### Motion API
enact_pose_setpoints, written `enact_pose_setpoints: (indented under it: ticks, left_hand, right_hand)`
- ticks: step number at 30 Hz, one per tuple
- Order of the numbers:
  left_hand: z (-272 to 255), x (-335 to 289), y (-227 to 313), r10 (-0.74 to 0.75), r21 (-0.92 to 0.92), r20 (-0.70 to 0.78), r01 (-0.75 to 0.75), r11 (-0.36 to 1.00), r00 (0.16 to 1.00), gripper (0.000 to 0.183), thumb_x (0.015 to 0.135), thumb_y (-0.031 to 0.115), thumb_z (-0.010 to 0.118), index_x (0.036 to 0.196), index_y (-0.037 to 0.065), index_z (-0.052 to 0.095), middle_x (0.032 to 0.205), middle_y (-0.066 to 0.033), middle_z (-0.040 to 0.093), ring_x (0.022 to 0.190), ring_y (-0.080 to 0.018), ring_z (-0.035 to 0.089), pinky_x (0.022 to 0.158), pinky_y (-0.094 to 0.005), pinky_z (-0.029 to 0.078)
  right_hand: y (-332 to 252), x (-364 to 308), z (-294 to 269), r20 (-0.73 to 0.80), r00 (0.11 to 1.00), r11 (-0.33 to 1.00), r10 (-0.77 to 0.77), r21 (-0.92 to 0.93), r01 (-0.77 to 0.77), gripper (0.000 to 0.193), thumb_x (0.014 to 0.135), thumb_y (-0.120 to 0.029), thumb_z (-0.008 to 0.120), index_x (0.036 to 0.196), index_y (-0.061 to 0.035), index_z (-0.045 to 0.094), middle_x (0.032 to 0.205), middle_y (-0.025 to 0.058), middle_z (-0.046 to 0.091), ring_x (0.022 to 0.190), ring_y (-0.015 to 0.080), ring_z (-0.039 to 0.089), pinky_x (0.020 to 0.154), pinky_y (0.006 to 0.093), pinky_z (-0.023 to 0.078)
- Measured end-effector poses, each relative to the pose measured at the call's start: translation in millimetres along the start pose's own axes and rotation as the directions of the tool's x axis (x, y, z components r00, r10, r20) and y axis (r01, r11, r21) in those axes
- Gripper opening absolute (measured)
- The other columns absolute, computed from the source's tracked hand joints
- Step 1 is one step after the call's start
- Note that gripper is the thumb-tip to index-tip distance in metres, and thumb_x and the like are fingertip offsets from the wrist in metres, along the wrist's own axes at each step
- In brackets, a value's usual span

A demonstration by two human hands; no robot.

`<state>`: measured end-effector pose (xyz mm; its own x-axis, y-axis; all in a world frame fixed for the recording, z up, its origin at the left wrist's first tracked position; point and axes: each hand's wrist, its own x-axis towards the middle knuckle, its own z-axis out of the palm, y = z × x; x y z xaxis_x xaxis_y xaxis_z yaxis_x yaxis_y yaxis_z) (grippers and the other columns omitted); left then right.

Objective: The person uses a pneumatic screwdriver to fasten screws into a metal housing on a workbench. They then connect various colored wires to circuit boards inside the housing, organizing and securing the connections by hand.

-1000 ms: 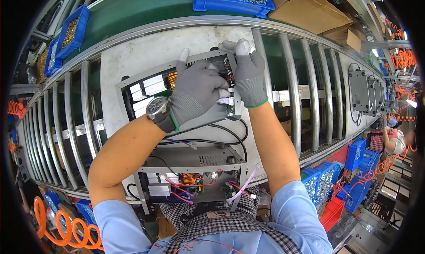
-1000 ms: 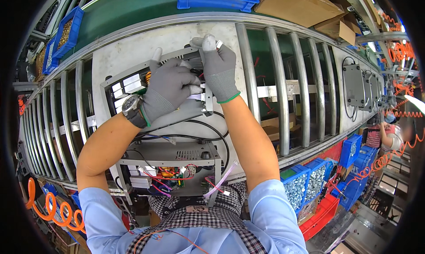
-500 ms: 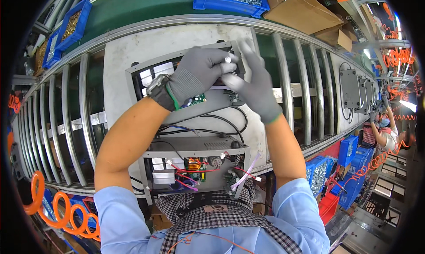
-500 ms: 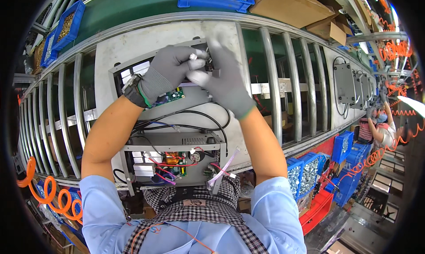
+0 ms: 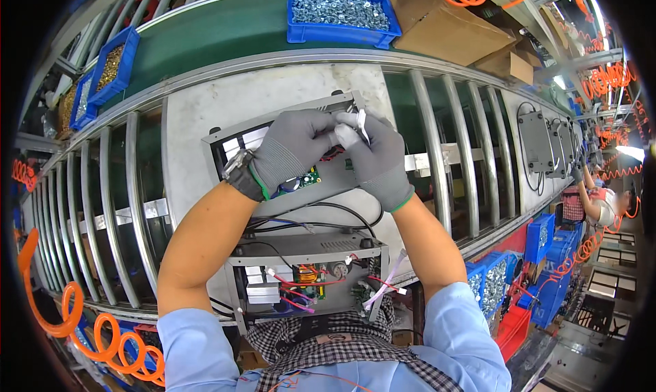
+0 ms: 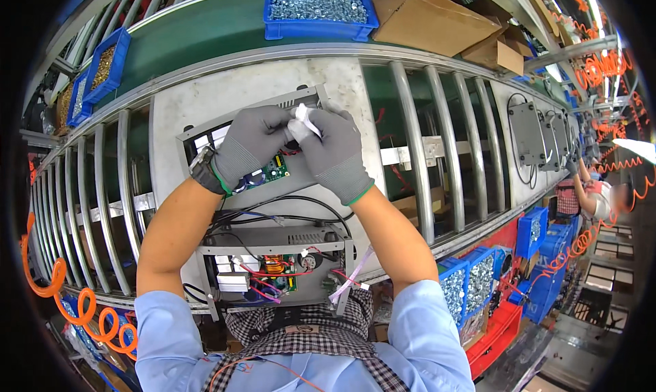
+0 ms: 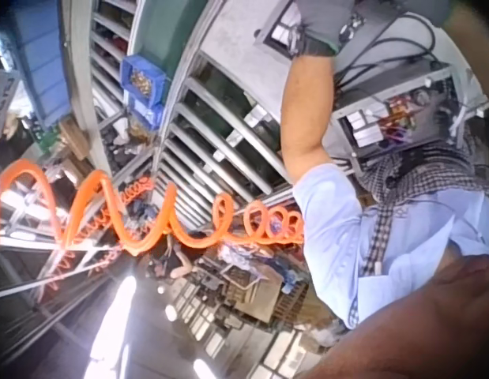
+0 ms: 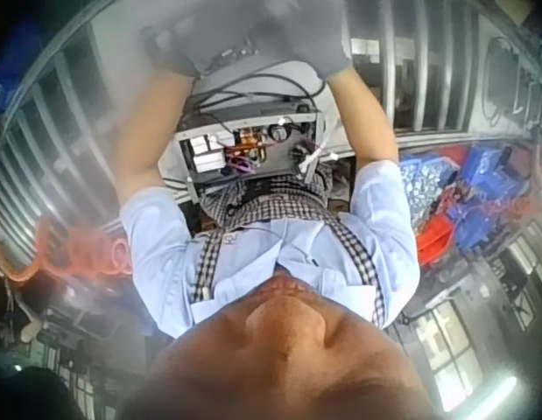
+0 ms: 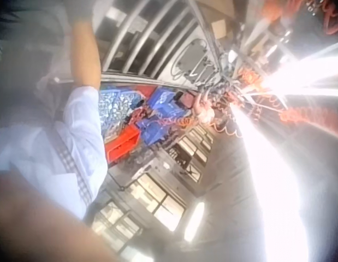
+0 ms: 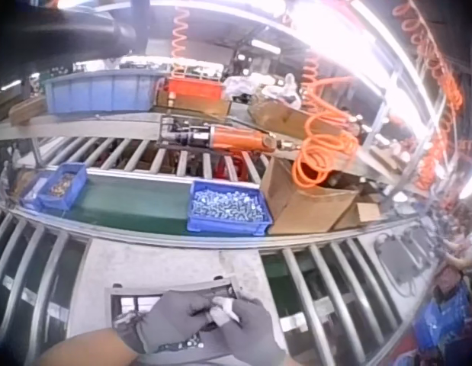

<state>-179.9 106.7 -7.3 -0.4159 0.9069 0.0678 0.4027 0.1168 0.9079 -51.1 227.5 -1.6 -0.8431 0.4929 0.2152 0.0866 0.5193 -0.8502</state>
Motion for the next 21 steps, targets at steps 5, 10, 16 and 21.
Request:
enact_pose_setpoints:
  ticks: [5, 10, 16, 21]
  left_hand:
    - [4, -4, -1, 0.003, -0.257, 0.032, 0.005, 0.966, 0.999, 0.021, 0.088, 0.009, 0.063, 0.107, 0.001, 0.065, 0.088, -0.0030, 0.066, 0.083, -0.0080, 0.056, 0.078, -0.0266, 0.049]
    - [-3, 4, -12, 0.322, 0.092, 0.161, -0.339, 0.936, 0.933, 0.021, 0.080, 0.011, 0.068, 0.102, 0.009, 0.067, 0.089, -0.0059, 0.065, 0.076, -0.0188, 0.064, 0.071, -0.0303, 0.052]
    - [21, -13, -8, 0.314, 0.547, 0.459, -0.543, 0.637, 0.831, 0.018, 0.071, 0.012, 0.065, 0.089, 0.015, 0.065, 0.091, -0.0010, 0.062, 0.066, -0.0244, 0.063, 0.058, -0.0374, 0.051]
    - [23, -10, -10, 0.320, 0.565, 0.448, -0.541, 0.623, 0.835, 0.018, 0.072, 0.012, 0.064, 0.090, 0.014, 0.064, 0.093, -0.0029, 0.061, 0.070, -0.0239, 0.064, 0.059, -0.0382, 0.051]
  right_hand:
    - [-1, -3, -13, 0.164, 0.960, 0.877, 0.229, 0.394, -0.277, 0.025, 0.092, -0.015, 0.057, 0.110, -0.0003, 0.065, 0.092, 0.0029, 0.066, 0.079, 0.0077, 0.058, 0.068, 0.0229, 0.047]
    - [26, 14, -10, 0.098, 0.994, 0.902, 0.040, 0.424, -0.078, 0.046, 0.095, -0.039, 0.050, 0.115, -0.0002, 0.062, 0.078, 0.0036, 0.062, 0.067, 0.0109, 0.055, 0.062, 0.0254, 0.044]
    - [45, 19, -3, 0.043, 0.998, 0.960, -0.055, 0.277, 0.041, 0.065, 0.096, -0.055, 0.032, 0.096, -0.0001, 0.066, 0.056, 0.0018, 0.048, 0.050, 0.0117, 0.046, 0.051, 0.0273, 0.038]
    - [37, 15, 0, -0.022, 1.000, 0.970, -0.022, 0.243, 0.027, 0.059, 0.097, -0.050, 0.033, 0.088, -0.0019, 0.065, 0.056, 0.0048, 0.051, 0.052, 0.0158, 0.047, 0.054, 0.0323, 0.039]
